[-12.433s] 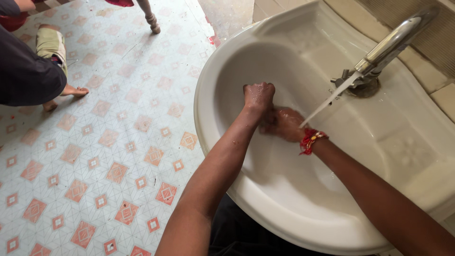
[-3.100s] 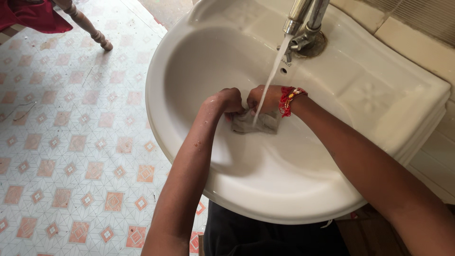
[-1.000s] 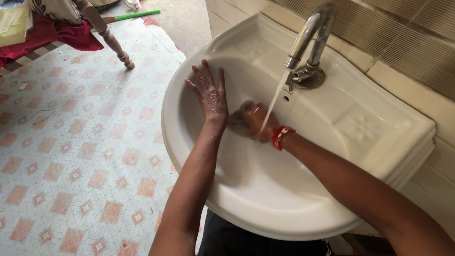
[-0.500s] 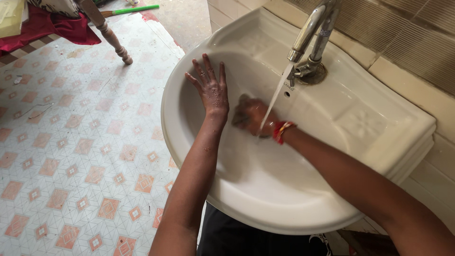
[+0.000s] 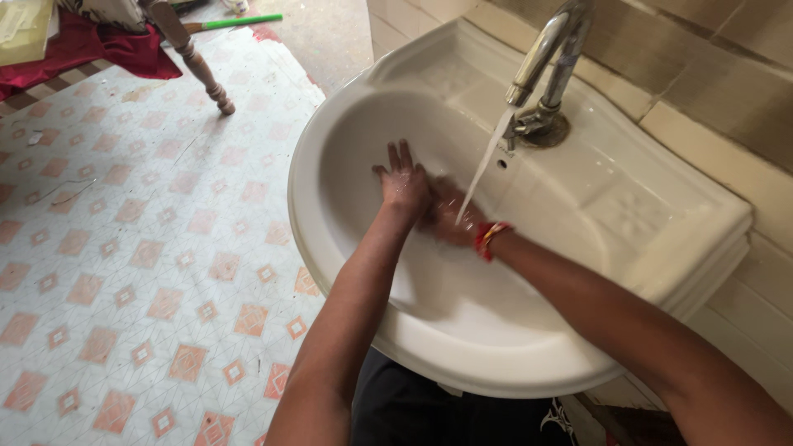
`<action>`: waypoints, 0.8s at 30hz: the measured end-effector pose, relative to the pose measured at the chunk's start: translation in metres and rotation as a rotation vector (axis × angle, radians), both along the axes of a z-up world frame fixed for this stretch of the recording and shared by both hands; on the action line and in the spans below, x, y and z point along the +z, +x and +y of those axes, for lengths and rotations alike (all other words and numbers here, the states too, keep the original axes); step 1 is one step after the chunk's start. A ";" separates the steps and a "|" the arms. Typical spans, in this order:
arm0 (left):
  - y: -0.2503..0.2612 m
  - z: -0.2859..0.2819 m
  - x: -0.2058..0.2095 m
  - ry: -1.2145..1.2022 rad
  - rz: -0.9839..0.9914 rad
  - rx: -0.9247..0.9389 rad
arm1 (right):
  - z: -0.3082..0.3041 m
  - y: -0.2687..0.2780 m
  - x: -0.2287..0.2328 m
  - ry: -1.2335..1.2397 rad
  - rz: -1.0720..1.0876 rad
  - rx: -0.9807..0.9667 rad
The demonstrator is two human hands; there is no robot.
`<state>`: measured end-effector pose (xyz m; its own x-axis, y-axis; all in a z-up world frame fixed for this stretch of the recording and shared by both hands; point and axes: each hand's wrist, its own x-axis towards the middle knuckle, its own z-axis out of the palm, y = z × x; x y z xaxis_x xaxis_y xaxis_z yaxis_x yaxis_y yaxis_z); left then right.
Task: The person washes a cloth by hand in a sink under running water, scrubbing it and wringing it out.
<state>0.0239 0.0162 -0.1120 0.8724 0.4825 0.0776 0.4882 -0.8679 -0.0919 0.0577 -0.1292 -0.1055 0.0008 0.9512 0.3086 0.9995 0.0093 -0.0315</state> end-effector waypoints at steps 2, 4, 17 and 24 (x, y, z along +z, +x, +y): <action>-0.011 0.002 0.012 -0.012 0.008 -0.067 | 0.002 -0.026 -0.002 -0.197 0.071 -0.020; -0.023 -0.005 0.026 -0.050 0.057 -0.102 | -0.001 -0.063 -0.002 -0.251 0.217 0.104; -0.036 -0.023 0.068 -0.223 -0.028 -0.256 | -0.008 -0.033 0.040 -0.175 0.045 -0.177; -0.036 -0.001 0.059 -0.174 -0.035 -0.283 | -0.003 -0.083 0.018 -0.213 0.388 0.301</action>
